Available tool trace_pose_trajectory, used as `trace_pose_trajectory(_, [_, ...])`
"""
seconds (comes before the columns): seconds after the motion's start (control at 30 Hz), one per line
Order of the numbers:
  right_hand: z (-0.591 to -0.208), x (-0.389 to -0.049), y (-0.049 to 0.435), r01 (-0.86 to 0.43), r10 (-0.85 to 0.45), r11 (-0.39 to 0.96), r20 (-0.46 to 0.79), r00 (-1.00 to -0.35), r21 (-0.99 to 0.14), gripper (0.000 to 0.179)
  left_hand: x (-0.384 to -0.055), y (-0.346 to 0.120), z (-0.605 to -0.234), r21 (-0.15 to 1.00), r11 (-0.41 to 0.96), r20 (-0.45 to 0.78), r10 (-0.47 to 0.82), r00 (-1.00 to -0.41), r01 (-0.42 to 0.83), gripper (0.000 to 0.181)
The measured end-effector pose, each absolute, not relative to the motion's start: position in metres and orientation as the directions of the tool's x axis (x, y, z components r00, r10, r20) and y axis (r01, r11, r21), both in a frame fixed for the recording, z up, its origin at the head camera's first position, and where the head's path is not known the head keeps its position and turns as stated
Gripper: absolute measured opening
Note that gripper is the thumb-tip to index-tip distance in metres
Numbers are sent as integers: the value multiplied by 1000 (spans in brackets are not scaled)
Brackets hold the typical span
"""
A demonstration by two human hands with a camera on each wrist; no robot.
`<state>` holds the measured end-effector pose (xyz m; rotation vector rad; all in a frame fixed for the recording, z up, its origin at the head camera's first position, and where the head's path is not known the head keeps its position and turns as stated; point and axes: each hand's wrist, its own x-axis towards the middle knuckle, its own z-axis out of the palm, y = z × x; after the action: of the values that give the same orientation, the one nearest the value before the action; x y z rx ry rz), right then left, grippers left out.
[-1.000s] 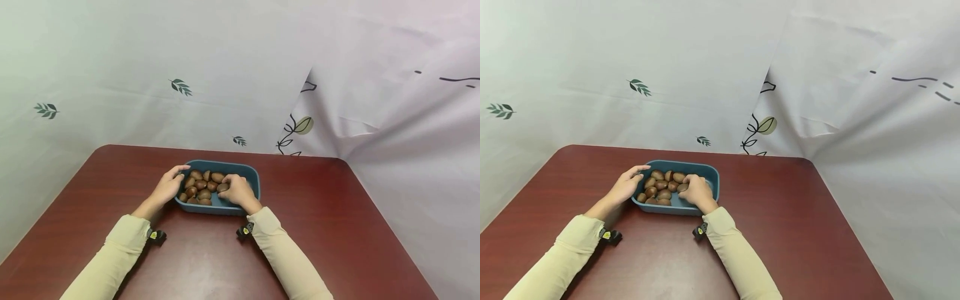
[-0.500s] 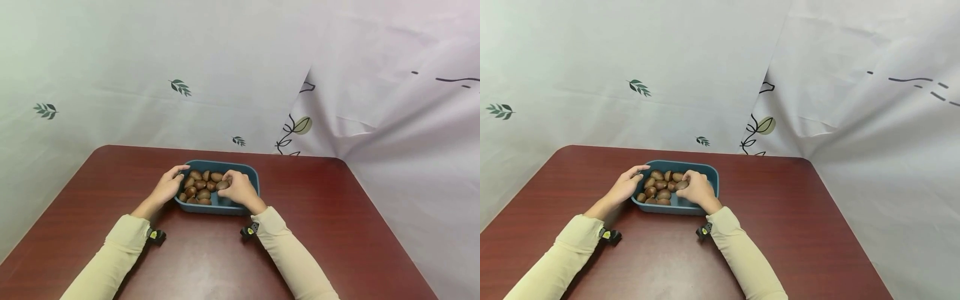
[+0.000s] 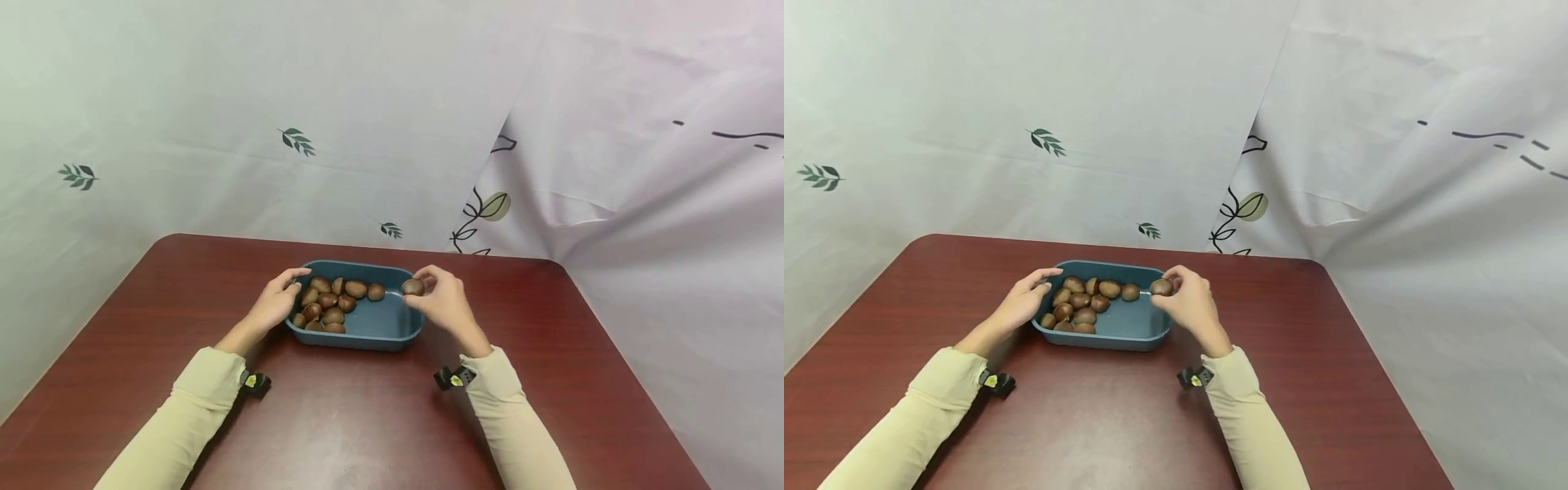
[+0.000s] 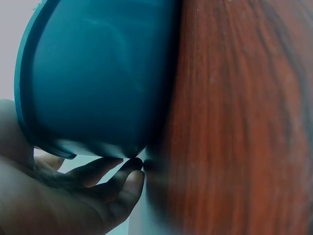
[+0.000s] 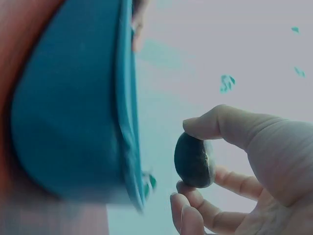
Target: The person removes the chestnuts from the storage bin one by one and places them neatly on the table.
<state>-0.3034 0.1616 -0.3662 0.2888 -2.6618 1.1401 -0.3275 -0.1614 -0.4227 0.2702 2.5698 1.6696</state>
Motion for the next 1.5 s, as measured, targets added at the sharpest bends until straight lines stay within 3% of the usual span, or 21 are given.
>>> trace_pose_trajectory(0.47, [-396,-314,220,-78,73,739,195,-978,-669,33,-326,-161,-422,912,397,41,166,-985,105,42])
trace_pose_trajectory(0.8, [-422,-322,223,-8,81,808,125,-989,-590,36,-328,-162,-427,911,399,36,169,-985,102,43])
trace_pose_trajectory(1.13, [-427,-324,221,-6,77,806,114,-990,-592,34,-328,-162,-424,917,387,38,160,-986,98,42])
trace_pose_trajectory(1.5, [-417,-318,228,32,78,817,56,-995,-575,59,-326,-162,-424,908,407,30,180,-983,102,42])
